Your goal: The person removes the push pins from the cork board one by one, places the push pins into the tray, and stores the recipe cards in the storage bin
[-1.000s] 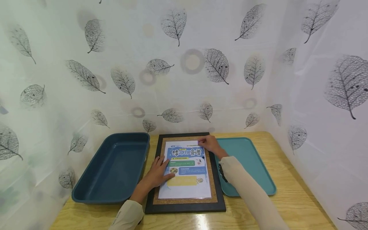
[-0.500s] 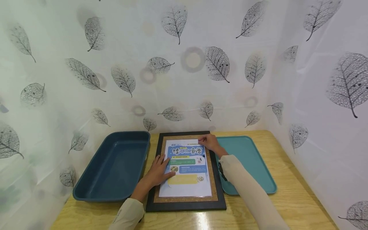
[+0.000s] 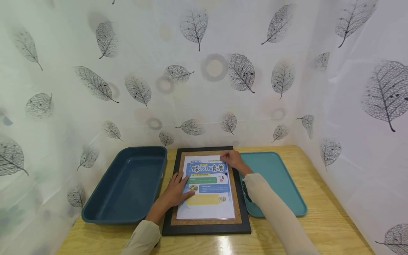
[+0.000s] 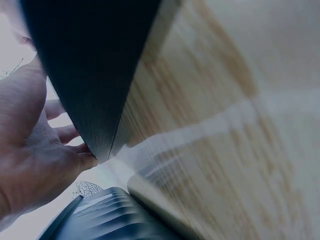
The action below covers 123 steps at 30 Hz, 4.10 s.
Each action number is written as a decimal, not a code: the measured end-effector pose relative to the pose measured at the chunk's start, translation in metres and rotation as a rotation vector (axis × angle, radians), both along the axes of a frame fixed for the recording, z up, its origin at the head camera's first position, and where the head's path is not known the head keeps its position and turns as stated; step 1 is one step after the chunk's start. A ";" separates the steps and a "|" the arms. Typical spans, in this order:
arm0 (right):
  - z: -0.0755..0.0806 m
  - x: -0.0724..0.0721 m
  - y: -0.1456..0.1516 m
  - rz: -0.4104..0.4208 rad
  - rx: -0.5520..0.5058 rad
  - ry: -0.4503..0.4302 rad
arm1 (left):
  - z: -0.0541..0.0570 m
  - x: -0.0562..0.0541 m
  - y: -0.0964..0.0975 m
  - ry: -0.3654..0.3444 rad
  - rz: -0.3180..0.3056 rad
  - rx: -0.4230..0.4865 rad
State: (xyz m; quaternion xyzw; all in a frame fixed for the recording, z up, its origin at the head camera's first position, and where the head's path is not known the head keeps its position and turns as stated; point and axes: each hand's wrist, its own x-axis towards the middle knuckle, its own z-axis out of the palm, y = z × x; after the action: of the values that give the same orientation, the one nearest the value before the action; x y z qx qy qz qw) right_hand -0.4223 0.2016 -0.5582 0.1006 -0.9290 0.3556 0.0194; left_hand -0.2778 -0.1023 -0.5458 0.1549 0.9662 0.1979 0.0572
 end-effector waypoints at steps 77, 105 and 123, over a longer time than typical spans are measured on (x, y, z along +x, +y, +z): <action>0.018 0.028 0.056 0.070 -0.023 0.148 | -0.003 0.000 -0.002 0.000 -0.018 0.023; 0.005 0.040 0.080 0.046 0.006 0.061 | -0.007 -0.003 -0.003 -0.002 -0.010 0.018; 0.005 0.051 0.082 0.102 0.040 0.118 | -0.005 -0.002 -0.001 -0.008 -0.005 0.010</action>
State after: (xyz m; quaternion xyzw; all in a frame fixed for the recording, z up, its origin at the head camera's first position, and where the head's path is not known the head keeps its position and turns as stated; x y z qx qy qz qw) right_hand -0.3717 0.2838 -0.5535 0.1689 -0.9268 0.3310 0.0538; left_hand -0.2801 -0.1036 -0.5509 0.1568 0.9646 0.2031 0.0610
